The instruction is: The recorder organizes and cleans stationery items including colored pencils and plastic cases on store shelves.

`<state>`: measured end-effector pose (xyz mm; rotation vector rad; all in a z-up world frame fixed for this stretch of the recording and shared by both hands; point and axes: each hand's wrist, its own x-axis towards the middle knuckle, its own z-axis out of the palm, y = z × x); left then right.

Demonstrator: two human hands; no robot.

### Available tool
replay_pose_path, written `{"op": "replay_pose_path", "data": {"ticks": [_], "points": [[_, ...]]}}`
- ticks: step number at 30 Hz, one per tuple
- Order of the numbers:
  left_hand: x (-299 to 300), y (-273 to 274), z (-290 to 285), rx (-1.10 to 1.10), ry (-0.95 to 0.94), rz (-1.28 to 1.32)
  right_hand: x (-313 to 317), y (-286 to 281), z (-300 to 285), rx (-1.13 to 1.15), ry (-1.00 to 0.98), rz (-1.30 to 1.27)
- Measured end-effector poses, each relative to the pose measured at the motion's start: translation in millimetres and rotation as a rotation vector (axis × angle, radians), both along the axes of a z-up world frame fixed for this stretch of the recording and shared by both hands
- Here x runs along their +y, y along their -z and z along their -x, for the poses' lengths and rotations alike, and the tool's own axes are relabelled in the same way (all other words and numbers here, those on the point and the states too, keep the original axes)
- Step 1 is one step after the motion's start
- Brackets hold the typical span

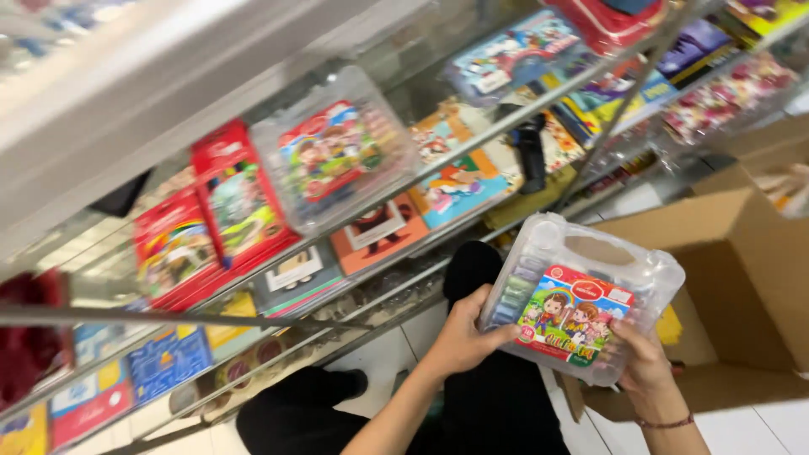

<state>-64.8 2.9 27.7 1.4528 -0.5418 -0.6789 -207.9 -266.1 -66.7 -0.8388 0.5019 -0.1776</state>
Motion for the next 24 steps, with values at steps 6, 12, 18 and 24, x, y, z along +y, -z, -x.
{"op": "replay_pose_path", "data": {"ticks": [6, 12, 18, 24], "points": [[40, -77, -45, -0.209, -0.121, 0.006, 54, -68, -47, 0.011, -0.049, 0.002], [-109, -169, -192, -1.235, -0.408, -0.108, 58, -22, -20, -0.062, -0.129, -0.009], [-304, -165, -306, -1.171, -0.165, -0.599, 62, 23, 9, -0.154, -0.126, -0.040], [-327, -169, -319, -1.201, -0.184, -0.592, 67, -17, 8, 0.134, -0.097, -0.022]]}}
